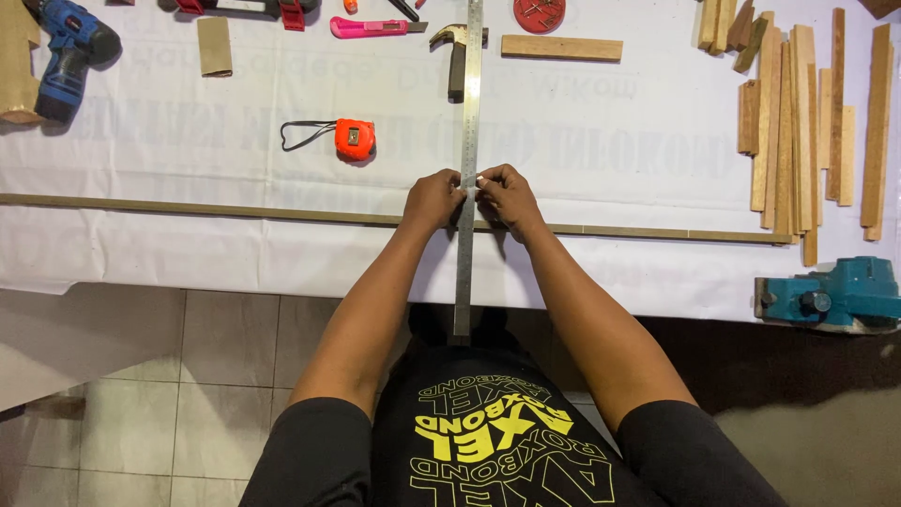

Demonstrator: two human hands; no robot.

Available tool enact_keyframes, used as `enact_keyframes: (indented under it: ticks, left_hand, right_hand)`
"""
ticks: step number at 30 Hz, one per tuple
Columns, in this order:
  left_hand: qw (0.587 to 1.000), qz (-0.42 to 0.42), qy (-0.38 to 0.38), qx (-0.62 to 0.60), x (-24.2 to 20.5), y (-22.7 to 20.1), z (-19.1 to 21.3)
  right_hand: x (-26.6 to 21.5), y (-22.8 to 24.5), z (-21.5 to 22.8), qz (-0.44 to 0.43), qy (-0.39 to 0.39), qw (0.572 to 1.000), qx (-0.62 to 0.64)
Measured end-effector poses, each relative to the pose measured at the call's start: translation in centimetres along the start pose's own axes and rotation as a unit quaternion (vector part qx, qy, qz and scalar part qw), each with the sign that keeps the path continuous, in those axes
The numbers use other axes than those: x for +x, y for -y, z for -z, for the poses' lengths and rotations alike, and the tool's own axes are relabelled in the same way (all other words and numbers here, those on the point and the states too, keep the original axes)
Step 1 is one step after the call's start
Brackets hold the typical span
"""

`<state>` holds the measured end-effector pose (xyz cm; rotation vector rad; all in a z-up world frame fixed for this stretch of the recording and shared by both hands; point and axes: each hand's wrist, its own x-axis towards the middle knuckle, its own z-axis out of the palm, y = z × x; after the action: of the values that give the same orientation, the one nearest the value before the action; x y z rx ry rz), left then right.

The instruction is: Measuring and marking wooden strips on a workbench.

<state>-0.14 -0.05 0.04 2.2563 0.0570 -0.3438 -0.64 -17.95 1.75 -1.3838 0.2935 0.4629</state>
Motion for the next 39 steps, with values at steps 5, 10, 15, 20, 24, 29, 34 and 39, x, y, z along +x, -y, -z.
enact_keyframes:
  ticks: [5, 10, 15, 20, 24, 29, 34, 39]
  left_hand:
    - [0.999, -0.006, -0.003, 0.048, -0.6, -0.7, 0.5]
    - [0.994, -0.079, 0.013, 0.07, -3.8, -3.3, 3.3]
    - [0.962, -0.213, 0.029, 0.165, -4.6, -1.6, 3.0]
    - [0.961, -0.207, 0.049, 0.175, -4.2, -0.7, 2.2]
    - [0.959, -0.21, 0.053, 0.18, -3.8, -0.5, 2.0]
    - [0.959, -0.214, 0.043, 0.181, -3.7, 0.1, 1.5]
    - [0.959, -0.217, 0.04, 0.179, -3.6, 0.3, 1.4]
    - [0.961, -0.207, 0.049, 0.178, -3.5, 0.0, 1.6]
  right_hand:
    - [0.0, -0.2, 0.0, 0.004, -0.013, 1.0, -0.014]
    - [0.1, -1.0, 1.0, 0.028, -0.029, 0.997, -0.07]
    - [-1.4, -0.9, 1.4, 0.096, -0.018, 0.934, -0.344]
    - [-3.7, -0.7, 0.7, 0.157, -0.015, 0.871, -0.465]
    - [-4.3, -1.0, 0.3, 0.224, -0.018, 0.809, -0.543]
    - [-4.9, -1.0, -0.1, 0.228, -0.021, 0.8, -0.554]
    - [-4.9, -1.1, -0.2, 0.232, -0.016, 0.786, -0.573]
    - [-5.3, -0.9, -0.6, 0.253, -0.026, 0.771, -0.584]
